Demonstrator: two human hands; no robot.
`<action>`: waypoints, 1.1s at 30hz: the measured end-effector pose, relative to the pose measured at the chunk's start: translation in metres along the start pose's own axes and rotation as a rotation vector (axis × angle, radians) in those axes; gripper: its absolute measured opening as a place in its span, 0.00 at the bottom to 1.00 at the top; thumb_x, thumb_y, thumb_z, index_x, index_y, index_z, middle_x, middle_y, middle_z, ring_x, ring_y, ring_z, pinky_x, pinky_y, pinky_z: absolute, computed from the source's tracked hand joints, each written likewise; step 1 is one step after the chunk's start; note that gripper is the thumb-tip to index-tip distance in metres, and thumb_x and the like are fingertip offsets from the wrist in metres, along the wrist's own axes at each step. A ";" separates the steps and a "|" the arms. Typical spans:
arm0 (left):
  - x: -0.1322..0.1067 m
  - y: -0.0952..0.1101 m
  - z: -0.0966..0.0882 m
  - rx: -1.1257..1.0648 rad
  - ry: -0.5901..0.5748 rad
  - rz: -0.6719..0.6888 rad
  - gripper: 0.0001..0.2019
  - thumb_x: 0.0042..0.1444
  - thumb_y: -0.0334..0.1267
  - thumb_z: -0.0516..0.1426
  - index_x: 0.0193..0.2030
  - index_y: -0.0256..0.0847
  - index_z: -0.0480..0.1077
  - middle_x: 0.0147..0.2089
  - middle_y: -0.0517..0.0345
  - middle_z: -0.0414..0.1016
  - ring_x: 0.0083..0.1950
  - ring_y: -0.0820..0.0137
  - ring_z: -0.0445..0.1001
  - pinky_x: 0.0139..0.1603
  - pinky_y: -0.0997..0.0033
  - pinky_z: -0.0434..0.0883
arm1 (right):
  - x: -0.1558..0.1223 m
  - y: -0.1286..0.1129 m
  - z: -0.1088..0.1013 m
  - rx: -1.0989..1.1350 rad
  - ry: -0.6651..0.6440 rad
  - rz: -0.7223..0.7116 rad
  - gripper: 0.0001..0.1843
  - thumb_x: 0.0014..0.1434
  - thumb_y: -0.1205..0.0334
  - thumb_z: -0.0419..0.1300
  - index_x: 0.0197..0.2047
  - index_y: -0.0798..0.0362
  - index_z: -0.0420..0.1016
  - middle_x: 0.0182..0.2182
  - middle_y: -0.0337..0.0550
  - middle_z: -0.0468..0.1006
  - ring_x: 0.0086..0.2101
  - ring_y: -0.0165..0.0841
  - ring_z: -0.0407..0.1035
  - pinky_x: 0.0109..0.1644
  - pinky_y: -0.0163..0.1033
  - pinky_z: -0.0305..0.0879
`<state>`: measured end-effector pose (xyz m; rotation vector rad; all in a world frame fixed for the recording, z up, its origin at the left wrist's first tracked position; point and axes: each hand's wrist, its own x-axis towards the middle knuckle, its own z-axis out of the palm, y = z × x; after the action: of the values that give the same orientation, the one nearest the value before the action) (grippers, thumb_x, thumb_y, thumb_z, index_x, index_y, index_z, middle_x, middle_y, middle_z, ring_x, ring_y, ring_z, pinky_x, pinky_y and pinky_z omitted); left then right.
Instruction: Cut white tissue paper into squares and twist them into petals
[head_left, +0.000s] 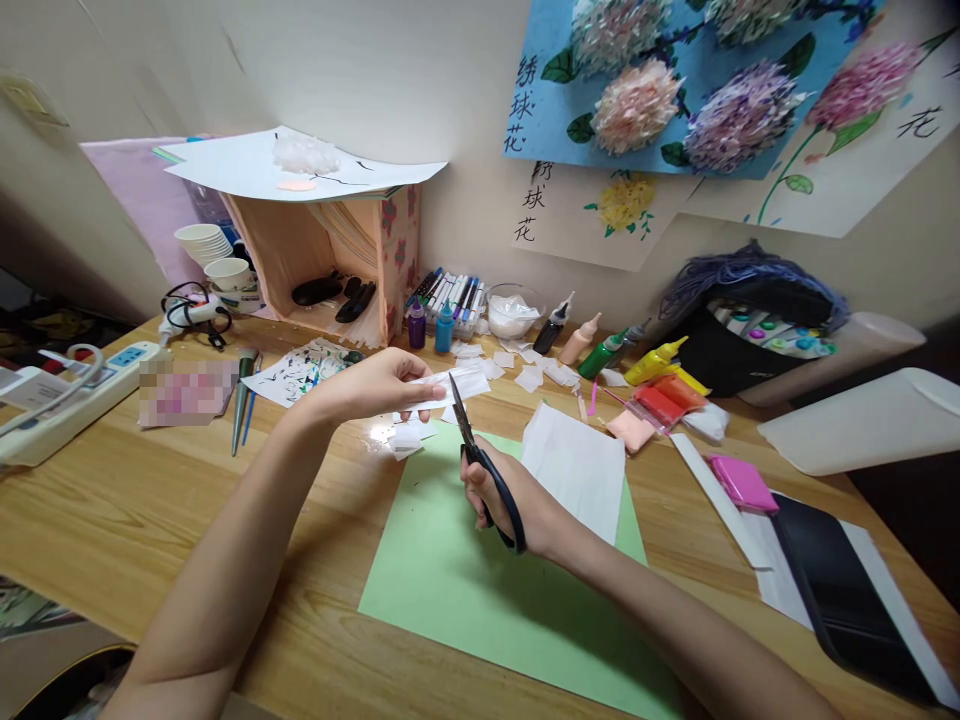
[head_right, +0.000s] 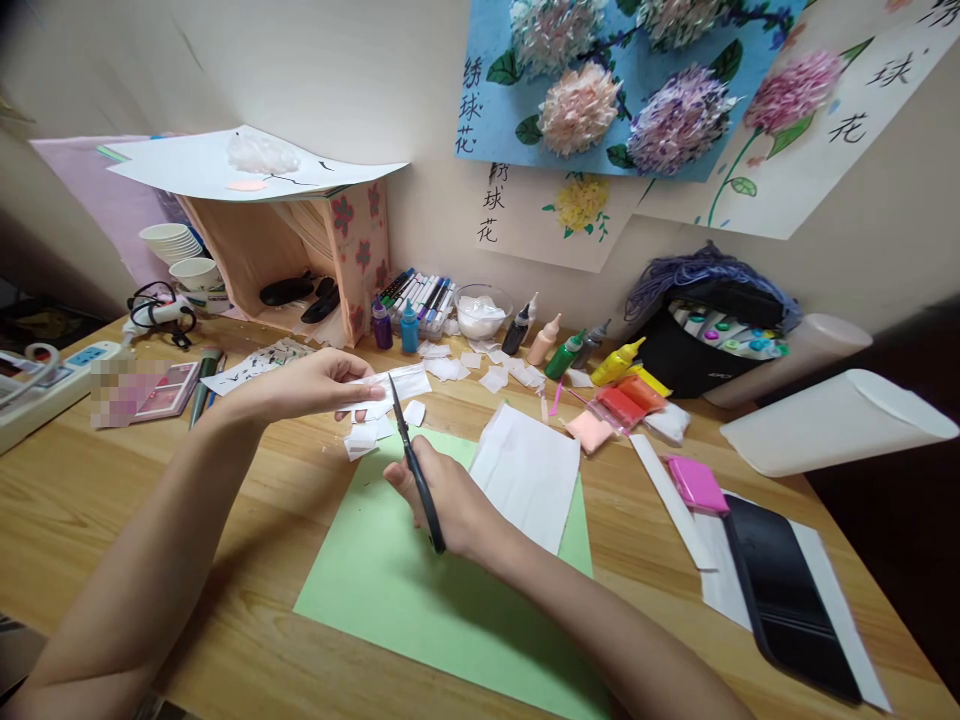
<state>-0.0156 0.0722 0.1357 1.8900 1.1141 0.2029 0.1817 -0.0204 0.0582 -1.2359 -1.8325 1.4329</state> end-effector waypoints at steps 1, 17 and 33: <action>0.000 0.000 0.000 -0.001 -0.017 0.002 0.19 0.52 0.53 0.54 0.27 0.37 0.68 0.25 0.58 0.70 0.26 0.74 0.66 0.25 0.76 0.60 | 0.000 0.001 0.000 -0.011 -0.003 -0.010 0.29 0.56 0.31 0.40 0.34 0.51 0.57 0.23 0.33 0.62 0.20 0.26 0.60 0.24 0.32 0.60; 0.000 -0.001 0.001 -0.010 -0.064 0.012 0.19 0.52 0.54 0.54 0.28 0.36 0.69 0.26 0.57 0.70 0.25 0.74 0.65 0.24 0.76 0.59 | -0.001 -0.002 0.001 -0.002 0.007 0.020 0.29 0.53 0.30 0.45 0.32 0.50 0.55 0.21 0.32 0.61 0.18 0.26 0.60 0.21 0.32 0.58; -0.010 0.012 0.007 -0.007 -0.135 0.014 0.18 0.53 0.53 0.54 0.27 0.37 0.64 0.24 0.62 0.62 0.23 0.77 0.58 0.22 0.77 0.54 | 0.000 -0.012 0.004 0.343 0.196 0.084 0.23 0.58 0.38 0.49 0.31 0.51 0.58 0.17 0.29 0.59 0.15 0.23 0.57 0.18 0.30 0.62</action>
<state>-0.0097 0.0581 0.1434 1.8769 1.0081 0.0848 0.1739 -0.0224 0.0678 -1.2371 -1.3534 1.5331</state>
